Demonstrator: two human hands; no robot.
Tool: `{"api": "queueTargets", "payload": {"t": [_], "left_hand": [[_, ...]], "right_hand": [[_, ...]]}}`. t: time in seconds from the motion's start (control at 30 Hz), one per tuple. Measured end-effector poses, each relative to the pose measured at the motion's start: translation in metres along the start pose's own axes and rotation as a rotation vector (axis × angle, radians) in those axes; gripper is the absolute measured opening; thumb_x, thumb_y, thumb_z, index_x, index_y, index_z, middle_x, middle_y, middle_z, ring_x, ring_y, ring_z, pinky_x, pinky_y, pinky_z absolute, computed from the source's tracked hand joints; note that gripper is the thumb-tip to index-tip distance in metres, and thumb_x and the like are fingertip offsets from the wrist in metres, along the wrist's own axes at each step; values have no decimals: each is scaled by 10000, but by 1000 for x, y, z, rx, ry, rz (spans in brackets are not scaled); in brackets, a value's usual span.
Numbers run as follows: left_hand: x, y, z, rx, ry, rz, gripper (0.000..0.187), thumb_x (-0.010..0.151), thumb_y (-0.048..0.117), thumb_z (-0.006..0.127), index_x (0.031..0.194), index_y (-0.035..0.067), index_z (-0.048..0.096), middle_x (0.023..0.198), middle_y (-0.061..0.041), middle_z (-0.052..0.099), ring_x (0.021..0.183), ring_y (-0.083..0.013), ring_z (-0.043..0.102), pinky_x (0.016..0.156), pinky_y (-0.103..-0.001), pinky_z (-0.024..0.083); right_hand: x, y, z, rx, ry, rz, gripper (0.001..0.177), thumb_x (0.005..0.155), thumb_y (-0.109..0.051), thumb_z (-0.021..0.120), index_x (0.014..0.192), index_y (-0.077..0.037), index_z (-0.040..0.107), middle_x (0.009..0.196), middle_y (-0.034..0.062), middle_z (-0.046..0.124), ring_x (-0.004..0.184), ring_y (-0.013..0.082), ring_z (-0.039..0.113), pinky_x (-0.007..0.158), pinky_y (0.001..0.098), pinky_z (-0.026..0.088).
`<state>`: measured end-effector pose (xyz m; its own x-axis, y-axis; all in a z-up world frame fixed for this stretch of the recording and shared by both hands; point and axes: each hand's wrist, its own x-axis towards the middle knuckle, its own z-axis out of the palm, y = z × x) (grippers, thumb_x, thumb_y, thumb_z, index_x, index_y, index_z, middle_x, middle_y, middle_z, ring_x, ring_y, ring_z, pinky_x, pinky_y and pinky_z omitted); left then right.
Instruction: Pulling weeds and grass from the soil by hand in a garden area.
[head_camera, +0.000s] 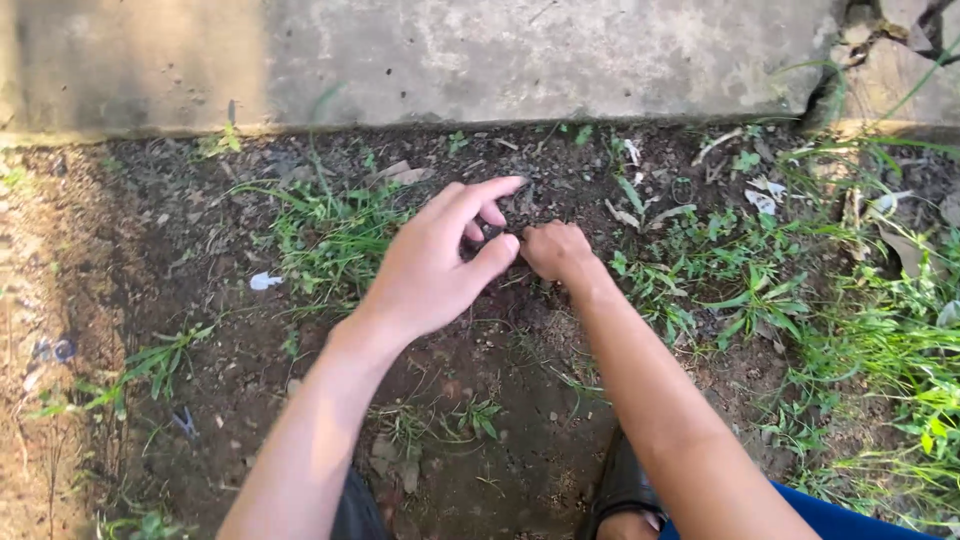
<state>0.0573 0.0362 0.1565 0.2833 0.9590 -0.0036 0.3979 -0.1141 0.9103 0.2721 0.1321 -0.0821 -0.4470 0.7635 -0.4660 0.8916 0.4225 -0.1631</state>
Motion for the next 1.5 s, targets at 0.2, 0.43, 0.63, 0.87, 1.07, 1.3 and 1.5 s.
{"api": "queueTargets", "payload": {"t": [0.2, 0.43, 0.63, 0.87, 1.07, 1.3, 1.5], "left_hand": [[-30, -119, 46, 659, 47, -213, 646, 935, 345, 644, 1505, 101, 461, 1354, -130, 591, 1200, -312, 578, 971, -504, 454], [-52, -165, 53, 703, -98, -345, 685, 916, 311, 619, 1535, 118, 400, 1439, -130, 529, 1233, -293, 552, 1000, -494, 420], [-49, -167, 43, 677, -73, -355, 700, 927, 284, 604, 1566, 117, 373, 1413, -130, 551, 1200, -275, 572, 997, -486, 420], [-60, -176, 33, 698, 35, -364, 702, 916, 329, 647, 1538, 118, 399, 1312, -116, 588, 1159, -290, 573, 955, -493, 416], [-71, -174, 19, 695, 200, -403, 552, 986, 346, 629, 1465, 122, 468, 1344, -87, 594, 1201, -258, 562, 985, -470, 418], [-51, -177, -4, 899, 238, -336, 789, 902, 418, 615, 1568, 131, 306, 1625, -159, 283, 1461, -340, 319, 1142, -649, 208], [-20, -183, -16, 947, 144, -384, 801, 930, 417, 586, 1606, 132, 266, 1688, -145, 192, 1542, -335, 213, 1192, -692, 116]], "right_hand": [[-2, 8, 8, 4, -47, -89, 292, 956, -306, 539, 934, -58, 692, 882, 189, 744, 871, 382, 721, 831, 494, 573], [1, 20, 23, 177, 16, -69, 302, 997, -257, 493, 841, -25, 609, 817, 172, 712, 749, 349, 695, 742, 481, 586], [-1, 15, -51, 418, 123, 63, 308, 1047, -272, 517, 930, -24, 657, 849, 161, 719, 747, 287, 669, 730, 449, 552], [-11, -22, -77, 428, 130, 44, 319, 1012, -359, 651, 1107, -73, 755, 978, 153, 768, 876, 281, 724, 838, 421, 564], [-5, -97, -82, 730, 48, -243, 489, 879, -246, 777, 1320, -87, 642, 1241, 103, 715, 1090, 231, 700, 966, 394, 551], [45, -83, -60, 816, 243, -97, 550, 844, -257, 847, 1288, -14, 635, 1196, 100, 737, 1060, 201, 718, 956, 364, 579], [61, -85, -84, 757, 352, 325, 514, 852, -320, 820, 1274, -68, 672, 1019, 67, 778, 896, 180, 729, 839, 350, 578]]}}
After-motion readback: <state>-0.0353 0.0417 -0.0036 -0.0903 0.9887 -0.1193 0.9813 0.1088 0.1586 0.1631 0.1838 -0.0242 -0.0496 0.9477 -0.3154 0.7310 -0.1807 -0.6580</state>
